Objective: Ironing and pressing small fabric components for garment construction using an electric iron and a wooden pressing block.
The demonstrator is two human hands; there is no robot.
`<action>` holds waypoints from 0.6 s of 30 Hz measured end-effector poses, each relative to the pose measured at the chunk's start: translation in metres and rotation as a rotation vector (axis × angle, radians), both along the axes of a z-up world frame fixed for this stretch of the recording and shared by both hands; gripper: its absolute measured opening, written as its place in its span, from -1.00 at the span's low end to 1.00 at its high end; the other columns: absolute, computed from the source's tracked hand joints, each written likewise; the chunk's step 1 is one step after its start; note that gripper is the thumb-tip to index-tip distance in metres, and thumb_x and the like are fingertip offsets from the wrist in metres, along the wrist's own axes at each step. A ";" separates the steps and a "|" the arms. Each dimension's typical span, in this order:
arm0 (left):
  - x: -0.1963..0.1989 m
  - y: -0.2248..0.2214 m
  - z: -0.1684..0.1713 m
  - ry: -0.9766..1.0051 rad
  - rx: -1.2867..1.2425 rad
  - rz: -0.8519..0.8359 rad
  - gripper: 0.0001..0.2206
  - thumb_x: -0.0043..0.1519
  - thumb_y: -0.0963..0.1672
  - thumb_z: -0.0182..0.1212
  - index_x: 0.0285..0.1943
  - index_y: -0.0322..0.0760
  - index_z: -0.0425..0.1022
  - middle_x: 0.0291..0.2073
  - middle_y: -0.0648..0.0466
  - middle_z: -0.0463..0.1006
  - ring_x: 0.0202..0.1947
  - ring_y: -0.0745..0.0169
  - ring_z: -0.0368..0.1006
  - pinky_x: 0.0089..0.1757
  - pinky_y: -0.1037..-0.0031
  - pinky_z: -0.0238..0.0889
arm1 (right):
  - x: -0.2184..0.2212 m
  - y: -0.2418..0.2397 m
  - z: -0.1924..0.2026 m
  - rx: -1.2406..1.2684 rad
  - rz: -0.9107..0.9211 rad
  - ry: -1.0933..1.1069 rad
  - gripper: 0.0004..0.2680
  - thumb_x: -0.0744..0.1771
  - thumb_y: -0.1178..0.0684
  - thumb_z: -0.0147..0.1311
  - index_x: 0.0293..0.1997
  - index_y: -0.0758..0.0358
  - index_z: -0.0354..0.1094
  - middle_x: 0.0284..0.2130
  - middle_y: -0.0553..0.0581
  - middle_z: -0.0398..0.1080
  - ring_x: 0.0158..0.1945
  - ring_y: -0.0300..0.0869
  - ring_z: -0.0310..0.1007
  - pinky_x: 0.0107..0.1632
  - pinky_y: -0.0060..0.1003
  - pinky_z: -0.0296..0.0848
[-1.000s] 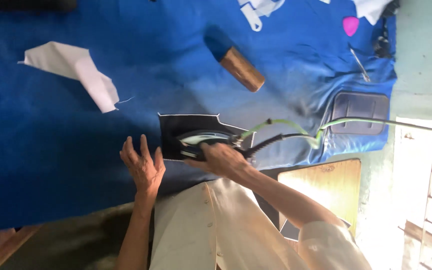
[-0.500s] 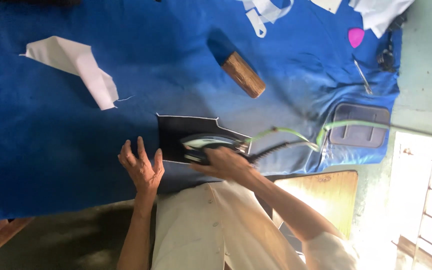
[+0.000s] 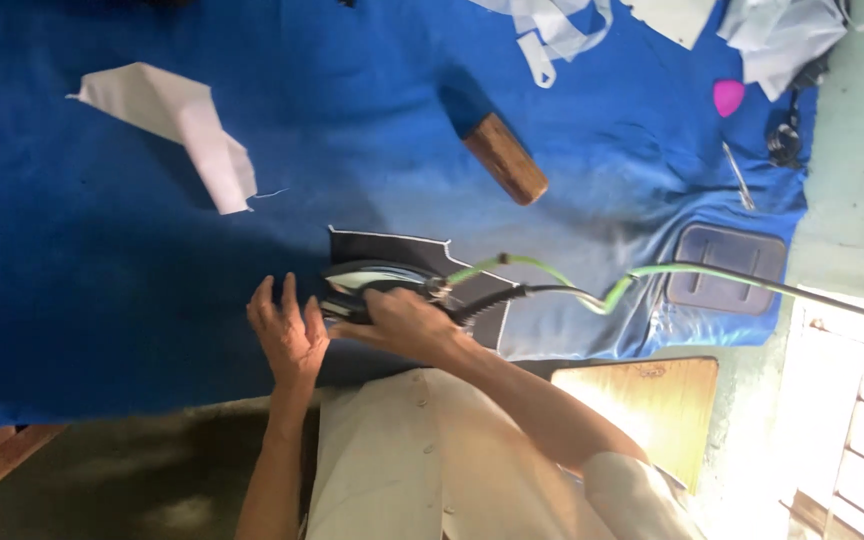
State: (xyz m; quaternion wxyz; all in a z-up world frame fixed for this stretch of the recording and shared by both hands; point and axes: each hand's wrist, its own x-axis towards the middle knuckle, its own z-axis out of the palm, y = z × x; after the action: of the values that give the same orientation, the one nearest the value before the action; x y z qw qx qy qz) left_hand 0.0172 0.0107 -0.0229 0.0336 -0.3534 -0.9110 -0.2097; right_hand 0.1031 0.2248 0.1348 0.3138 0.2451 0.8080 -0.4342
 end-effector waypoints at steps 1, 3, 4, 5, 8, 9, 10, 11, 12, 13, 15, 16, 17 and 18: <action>-0.001 -0.002 -0.002 0.000 0.004 -0.002 -0.57 0.34 -0.05 0.19 0.38 -0.24 0.41 0.28 -0.22 0.28 0.27 -0.29 0.26 0.18 -0.19 0.11 | -0.002 0.000 0.006 -0.029 -0.049 0.049 -0.54 0.30 -0.46 0.02 -0.23 0.26 0.41 -0.45 0.28 0.50 -0.28 0.05 0.62 -0.31 -0.15 0.55; -0.001 -0.001 -0.004 0.000 0.011 -0.010 -0.58 0.35 -0.05 0.18 0.38 -0.25 0.41 0.28 -0.22 0.28 0.27 -0.28 0.26 0.18 -0.18 0.12 | 0.006 0.007 0.010 -0.052 -0.104 0.098 -0.49 0.26 -0.51 0.04 -0.29 0.29 0.40 -0.49 0.29 0.50 -0.32 0.09 0.61 -0.34 -0.09 0.54; -0.001 -0.002 -0.005 0.015 0.004 -0.012 -0.58 0.35 -0.06 0.18 0.39 -0.26 0.41 0.28 -0.24 0.29 0.27 -0.29 0.27 0.18 -0.19 0.12 | 0.014 0.011 0.008 -0.052 -0.096 0.058 -0.49 0.25 -0.52 0.04 -0.28 0.26 0.41 -0.48 0.26 0.50 -0.31 0.06 0.61 -0.33 -0.12 0.54; -0.001 -0.002 -0.005 0.030 -0.003 -0.014 -0.57 0.35 -0.07 0.18 0.39 -0.26 0.42 0.28 -0.26 0.29 0.26 -0.30 0.28 0.18 -0.21 0.13 | 0.023 0.015 0.006 -0.052 -0.088 0.019 -0.50 0.25 -0.53 0.05 -0.28 0.23 0.42 -0.47 0.23 0.50 -0.30 0.03 0.61 -0.32 -0.14 0.55; 0.002 0.002 -0.010 0.085 0.006 -0.007 -0.57 0.33 -0.08 0.22 0.37 -0.31 0.41 0.24 -0.28 0.30 0.26 -0.34 0.29 0.14 -0.19 0.19 | 0.059 0.034 0.012 -0.056 -0.126 -0.022 -0.49 0.24 -0.53 0.07 -0.27 0.24 0.42 -0.46 0.26 0.50 -0.28 0.07 0.62 -0.33 -0.13 0.55; 0.006 0.008 -0.003 0.089 0.009 -0.007 -0.57 0.33 -0.08 0.22 0.37 -0.31 0.41 0.24 -0.28 0.30 0.26 -0.34 0.29 0.14 -0.19 0.19 | 0.070 0.042 0.015 -0.054 -0.127 -0.019 -0.49 0.24 -0.53 0.07 -0.27 0.24 0.42 -0.46 0.26 0.50 -0.28 0.07 0.62 -0.33 -0.13 0.55; 0.008 0.013 0.005 0.080 0.027 0.000 -0.60 0.34 -0.10 0.22 0.36 -0.31 0.42 0.22 -0.26 0.30 0.25 -0.30 0.30 0.13 -0.14 0.22 | 0.079 0.049 0.018 -0.044 -0.117 -0.066 -0.51 0.26 -0.51 0.07 -0.27 0.23 0.42 -0.46 0.23 0.49 -0.29 0.04 0.61 -0.32 -0.16 0.55; 0.010 0.017 0.012 0.071 0.045 0.008 -0.63 0.35 -0.12 0.22 0.34 -0.30 0.42 0.20 -0.24 0.30 0.23 -0.26 0.30 0.12 -0.10 0.26 | 0.088 0.057 0.021 -0.033 -0.107 -0.114 -0.53 0.28 -0.49 0.06 -0.26 0.21 0.42 -0.46 0.20 0.49 -0.29 0.00 0.60 -0.31 -0.19 0.54; 0.013 0.018 0.009 0.078 0.044 0.010 -0.63 0.35 -0.12 0.22 0.34 -0.30 0.42 0.20 -0.24 0.30 0.23 -0.26 0.30 0.12 -0.10 0.26 | 0.094 0.062 0.023 -0.035 -0.104 -0.107 -0.53 0.28 -0.49 0.06 -0.26 0.21 0.42 -0.46 0.20 0.49 -0.29 0.00 0.60 -0.31 -0.19 0.54; 0.016 0.019 0.006 0.102 0.052 0.009 -0.63 0.34 -0.13 0.23 0.33 -0.31 0.44 0.18 -0.25 0.33 0.20 -0.26 0.34 0.12 -0.05 0.28 | 0.100 0.066 0.026 -0.025 -0.107 -0.158 -0.52 0.26 -0.52 0.05 -0.24 0.20 0.44 -0.39 0.25 0.52 -0.19 0.06 0.60 -0.22 -0.11 0.55; 0.022 0.022 0.002 0.131 0.058 0.011 -0.63 0.32 -0.14 0.24 0.31 -0.33 0.46 0.17 -0.26 0.36 0.17 -0.27 0.38 0.11 -0.01 0.30 | 0.111 0.075 0.027 -0.017 -0.106 -0.204 -0.50 0.24 -0.55 0.05 -0.23 0.19 0.45 -0.32 0.30 0.54 -0.10 0.13 0.59 -0.13 -0.04 0.55; 0.027 0.024 0.001 0.125 0.077 0.014 -0.64 0.33 -0.14 0.22 0.30 -0.32 0.47 0.14 -0.23 0.39 0.13 -0.22 0.41 0.09 0.04 0.33 | 0.117 0.078 0.026 -0.015 -0.112 -0.231 -0.51 0.24 -0.55 0.04 -0.23 0.15 0.45 -0.31 0.26 0.55 -0.08 0.09 0.59 -0.12 -0.06 0.55; 0.031 0.025 0.000 0.120 0.096 0.016 -0.66 0.34 -0.13 0.21 0.29 -0.31 0.48 0.10 -0.20 0.41 0.10 -0.18 0.43 0.07 0.10 0.36 | 0.121 0.081 0.025 -0.013 -0.119 -0.257 -0.52 0.23 -0.56 0.04 -0.23 0.11 0.45 -0.29 0.22 0.56 -0.06 0.05 0.60 -0.10 -0.09 0.56; 0.034 0.028 0.001 0.125 0.092 0.023 -0.66 0.34 -0.13 0.21 0.29 -0.31 0.48 0.10 -0.20 0.41 0.10 -0.18 0.43 0.07 0.10 0.36 | 0.126 0.085 0.025 -0.016 -0.111 -0.253 -0.52 0.23 -0.56 0.04 -0.23 0.11 0.45 -0.29 0.22 0.56 -0.06 0.05 0.60 -0.10 -0.09 0.56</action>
State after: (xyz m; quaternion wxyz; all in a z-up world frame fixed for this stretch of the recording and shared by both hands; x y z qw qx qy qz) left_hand 0.0511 0.0391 -0.0216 0.1089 -0.3532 -0.9006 -0.2287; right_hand 0.2295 0.3094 0.1596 0.3907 0.3397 0.7437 -0.4229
